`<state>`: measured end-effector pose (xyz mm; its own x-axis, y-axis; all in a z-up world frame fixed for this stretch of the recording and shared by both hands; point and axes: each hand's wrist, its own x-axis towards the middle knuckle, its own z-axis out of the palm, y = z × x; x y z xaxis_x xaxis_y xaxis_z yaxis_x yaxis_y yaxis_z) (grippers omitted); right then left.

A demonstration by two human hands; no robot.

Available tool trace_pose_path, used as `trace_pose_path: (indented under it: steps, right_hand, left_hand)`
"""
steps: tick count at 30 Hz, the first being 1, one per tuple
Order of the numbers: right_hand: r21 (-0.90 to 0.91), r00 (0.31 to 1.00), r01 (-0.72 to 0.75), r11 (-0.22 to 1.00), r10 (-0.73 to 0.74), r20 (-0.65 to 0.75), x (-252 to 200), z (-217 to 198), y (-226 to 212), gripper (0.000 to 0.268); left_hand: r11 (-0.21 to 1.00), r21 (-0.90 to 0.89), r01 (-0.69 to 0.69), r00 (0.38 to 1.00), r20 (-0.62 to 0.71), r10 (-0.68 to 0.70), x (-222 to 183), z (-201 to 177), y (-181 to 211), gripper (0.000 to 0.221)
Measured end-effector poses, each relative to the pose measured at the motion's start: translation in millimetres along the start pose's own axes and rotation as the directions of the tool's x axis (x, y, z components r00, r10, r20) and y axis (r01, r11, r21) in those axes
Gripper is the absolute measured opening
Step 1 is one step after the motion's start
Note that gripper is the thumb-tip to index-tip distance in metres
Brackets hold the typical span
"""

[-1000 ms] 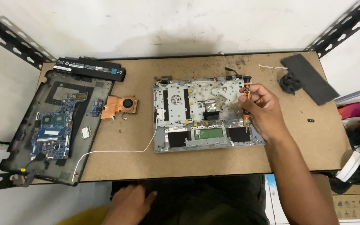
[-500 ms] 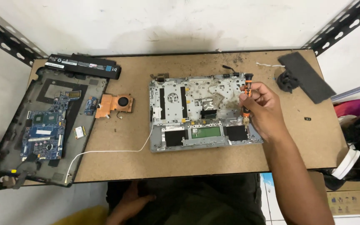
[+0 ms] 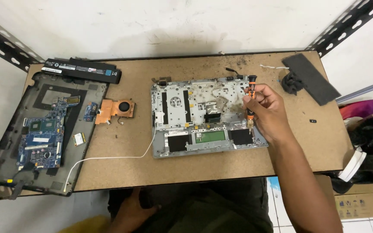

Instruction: Aligning a metal internal plate with a laptop chassis and using a screwdriver to secure or adjust components during a repair.

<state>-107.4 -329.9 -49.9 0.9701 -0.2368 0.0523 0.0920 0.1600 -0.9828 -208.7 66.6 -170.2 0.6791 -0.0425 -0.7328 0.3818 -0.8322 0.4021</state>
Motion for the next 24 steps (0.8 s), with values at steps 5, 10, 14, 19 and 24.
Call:
trace_pose_path:
  steps: [5,10,14,19,24]
  right_hand:
    - [-0.011,1.000,0.000,1.000,-0.001,-0.011,0,-2,2,0.016]
    - [0.026,1.000,0.000,1.000,0.000,-0.004,-1,0,2,0.017]
    - [0.004,0.999,0.013,1.000,-0.013,0.030,-3,6,-5,0.013]
    - [0.021,1.000,-0.020,1.000,0.019,0.015,-3,4,-1,0.014]
    - [-0.009,0.997,-0.006,1.000,0.007,0.077,-4,5,-1,0.016]
  left_hand:
    - [0.938,0.319,-0.135,0.973,0.222,0.064,-34,-12,31,0.088]
    - [0.911,0.088,-0.403,0.781,0.552,0.292,-99,-56,113,0.082]
    - [0.540,0.043,-0.840,0.539,0.169,0.825,-109,-59,154,0.041]
    - [0.132,0.382,-0.915,0.063,-0.188,0.980,-72,-57,192,0.022]
    - [0.208,0.610,-0.765,0.148,-0.147,0.978,-32,-38,203,0.019]
